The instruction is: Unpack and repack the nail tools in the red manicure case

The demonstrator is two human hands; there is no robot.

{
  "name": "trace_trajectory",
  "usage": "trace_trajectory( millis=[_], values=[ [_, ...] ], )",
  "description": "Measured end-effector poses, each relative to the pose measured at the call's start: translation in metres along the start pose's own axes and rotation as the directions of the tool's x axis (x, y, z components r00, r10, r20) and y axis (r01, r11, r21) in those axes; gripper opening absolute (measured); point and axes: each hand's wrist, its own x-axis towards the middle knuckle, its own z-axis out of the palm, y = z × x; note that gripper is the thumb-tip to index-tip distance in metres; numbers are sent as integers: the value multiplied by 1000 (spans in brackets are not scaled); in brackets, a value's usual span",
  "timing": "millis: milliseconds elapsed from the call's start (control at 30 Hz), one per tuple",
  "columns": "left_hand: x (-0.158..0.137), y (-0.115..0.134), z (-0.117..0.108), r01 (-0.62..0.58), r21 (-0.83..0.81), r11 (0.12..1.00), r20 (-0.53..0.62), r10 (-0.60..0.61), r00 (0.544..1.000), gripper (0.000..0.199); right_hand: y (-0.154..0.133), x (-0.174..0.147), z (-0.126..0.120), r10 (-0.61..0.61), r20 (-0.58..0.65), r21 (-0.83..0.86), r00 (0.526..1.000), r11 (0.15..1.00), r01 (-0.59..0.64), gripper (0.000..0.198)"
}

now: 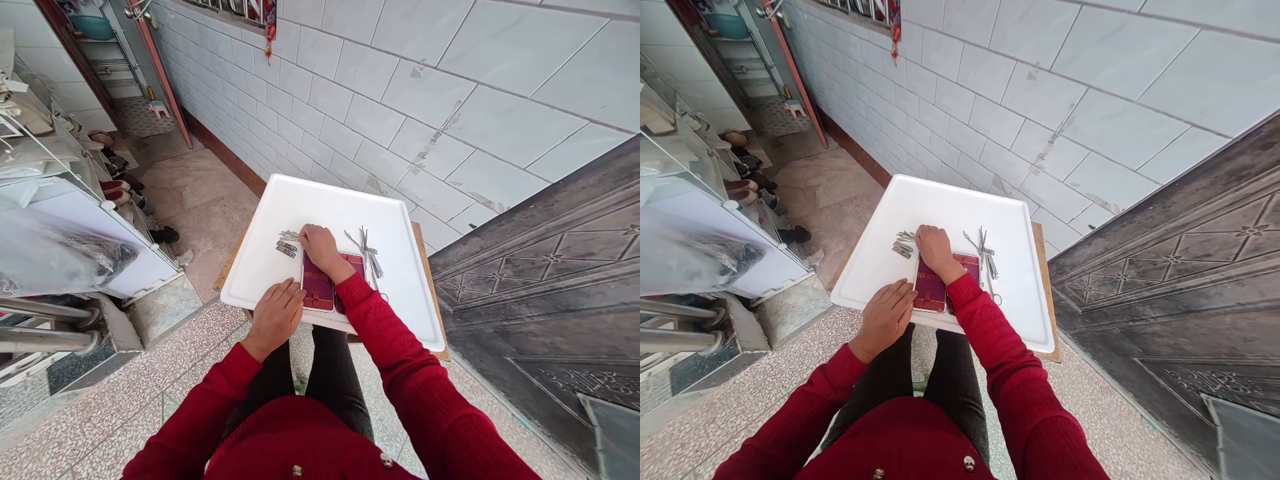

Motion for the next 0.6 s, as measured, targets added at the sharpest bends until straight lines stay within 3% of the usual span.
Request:
trace_trajectory(
  millis=[333,600],
  values=[
    [0,1,-1,10,-12,1000,10,-10,1000,30,0,-1,1,-60,48,82,997,995,56,29],
    [1,2,-3,1,3,1000,-5,-1,1000,26,4,-2,7,-99,20,72,995,993,97,31]
  ],
)
